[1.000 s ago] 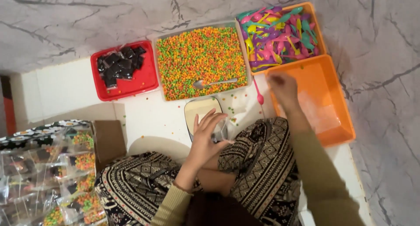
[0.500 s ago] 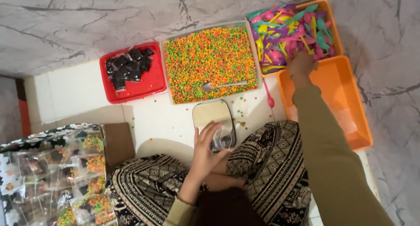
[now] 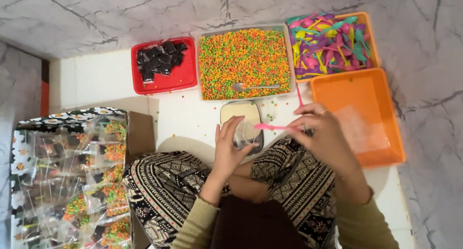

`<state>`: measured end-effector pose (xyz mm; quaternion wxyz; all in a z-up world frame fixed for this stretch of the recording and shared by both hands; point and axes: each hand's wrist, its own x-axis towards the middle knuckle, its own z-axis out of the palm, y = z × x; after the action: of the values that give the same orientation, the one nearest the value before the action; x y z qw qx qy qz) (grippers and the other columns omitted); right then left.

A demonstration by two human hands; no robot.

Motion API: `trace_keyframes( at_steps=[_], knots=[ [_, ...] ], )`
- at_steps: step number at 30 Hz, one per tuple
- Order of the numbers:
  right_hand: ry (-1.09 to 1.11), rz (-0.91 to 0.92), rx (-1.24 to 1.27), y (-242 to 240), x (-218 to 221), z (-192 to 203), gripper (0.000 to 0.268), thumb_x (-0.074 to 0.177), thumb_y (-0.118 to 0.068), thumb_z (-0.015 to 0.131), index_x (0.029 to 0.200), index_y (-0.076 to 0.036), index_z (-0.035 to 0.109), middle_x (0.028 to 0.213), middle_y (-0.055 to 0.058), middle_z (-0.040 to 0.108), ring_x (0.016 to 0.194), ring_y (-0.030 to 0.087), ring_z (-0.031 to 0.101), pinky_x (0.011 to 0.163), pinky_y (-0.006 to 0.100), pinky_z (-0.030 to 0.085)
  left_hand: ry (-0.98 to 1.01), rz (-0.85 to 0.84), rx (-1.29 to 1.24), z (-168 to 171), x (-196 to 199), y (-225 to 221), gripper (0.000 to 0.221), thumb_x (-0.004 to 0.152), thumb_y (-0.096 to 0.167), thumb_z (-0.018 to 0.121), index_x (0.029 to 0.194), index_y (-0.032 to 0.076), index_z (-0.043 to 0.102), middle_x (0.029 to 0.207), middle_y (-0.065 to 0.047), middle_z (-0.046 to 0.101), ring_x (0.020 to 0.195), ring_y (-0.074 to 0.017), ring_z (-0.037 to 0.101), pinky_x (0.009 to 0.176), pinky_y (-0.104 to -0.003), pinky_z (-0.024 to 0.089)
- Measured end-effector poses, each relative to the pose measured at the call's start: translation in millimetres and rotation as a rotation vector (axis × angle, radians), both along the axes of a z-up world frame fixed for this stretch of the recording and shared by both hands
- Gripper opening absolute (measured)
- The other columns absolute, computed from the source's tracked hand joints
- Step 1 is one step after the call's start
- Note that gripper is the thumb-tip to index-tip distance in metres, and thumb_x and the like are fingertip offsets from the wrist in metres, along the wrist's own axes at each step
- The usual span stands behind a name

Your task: Filling small plastic bags with colorful candies, weighing them on a digital scale, and sealing them.

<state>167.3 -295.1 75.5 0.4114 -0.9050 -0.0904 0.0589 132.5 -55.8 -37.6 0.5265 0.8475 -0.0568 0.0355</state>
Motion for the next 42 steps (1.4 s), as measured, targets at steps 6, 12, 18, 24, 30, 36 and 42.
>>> trace_keyframes(
  at_steps=[6,12,18,24,30,36,42],
  knots=[
    [-0.076,0.143,-0.217,53.8,-29.0,-18.1,0.007,0.080,-0.015,0.080,0.087,-0.012,0.081,0.112,0.009,0.068,0.106,0.038,0.069,0.091,0.044,0.056,-0.024,-0.062,-0.013,7.8,-22.0,-6.2,0.084,0.068,0.016,0.094,0.142,0.014,0.054,0.135,-0.012,0.061,0.136,-0.0359,0.050,0.120,-0.069,0.007],
    [0.109,0.311,-0.180,83.4,-31.9,-50.0,0.019,0.092,-0.021,0.071,0.101,-0.007,0.082,0.118,0.019,0.070,0.111,0.045,0.068,0.094,0.049,0.056,-0.043,-0.046,0.044,-5.5,-37.2,8.4,0.078,0.068,0.017,0.093,0.138,0.016,0.057,0.135,-0.004,0.061,0.135,-0.0311,0.054,0.120,-0.066,0.013],
    [0.113,0.044,0.292,38.1,30.5,-115.7,0.021,0.096,-0.004,0.064,0.112,-0.004,0.077,0.106,0.022,0.074,0.108,0.040,0.068,0.092,0.048,0.054,-0.031,0.093,-0.055,-7.7,-30.5,29.6,0.081,0.065,0.009,0.094,0.138,0.011,0.058,0.132,-0.013,0.062,0.128,-0.0382,0.057,0.118,-0.070,0.015],
    [-0.128,-0.068,-0.195,-19.0,152.5,-280.7,0.018,0.091,-0.027,0.079,0.109,-0.028,0.082,0.091,0.005,0.077,0.094,0.031,0.074,0.082,0.040,0.059,-0.059,0.160,-0.095,-14.9,-12.5,48.7,0.081,0.066,0.016,0.097,0.136,0.010,0.057,0.131,-0.011,0.059,0.127,-0.0398,0.057,0.117,-0.070,0.020],
    [0.021,0.128,-0.951,-17.4,218.4,-385.3,0.027,0.086,-0.055,0.069,0.101,-0.037,0.082,0.106,0.000,0.078,0.117,0.030,0.061,0.107,0.052,0.036,-0.053,0.215,-0.120,-6.8,-2.5,62.7,0.081,0.063,0.014,0.097,0.135,0.008,0.059,0.128,-0.014,0.061,0.125,-0.0429,0.058,0.115,-0.068,0.025],
    [0.037,0.230,-0.920,1.3,203.1,-324.1,0.024,0.089,-0.048,0.072,0.104,-0.032,0.083,0.127,0.005,0.070,0.129,0.031,0.049,0.112,0.057,0.025,-0.001,0.233,-0.152,-9.9,12.0,68.4,0.082,0.062,0.014,0.099,0.134,0.009,0.060,0.128,-0.016,0.062,0.126,-0.0444,0.058,0.112,-0.068,0.031],
    [0.086,0.161,-0.075,-8.1,207.4,-294.2,0.011,0.106,-0.025,0.067,0.105,-0.014,0.068,0.087,0.005,0.076,0.088,0.025,0.075,0.084,0.040,0.057,-0.023,0.200,-0.150,-3.5,32.0,66.5,0.081,0.065,0.016,0.097,0.134,0.005,0.058,0.130,-0.017,0.060,0.126,-0.0438,0.057,0.111,-0.064,0.037]
  ],
)
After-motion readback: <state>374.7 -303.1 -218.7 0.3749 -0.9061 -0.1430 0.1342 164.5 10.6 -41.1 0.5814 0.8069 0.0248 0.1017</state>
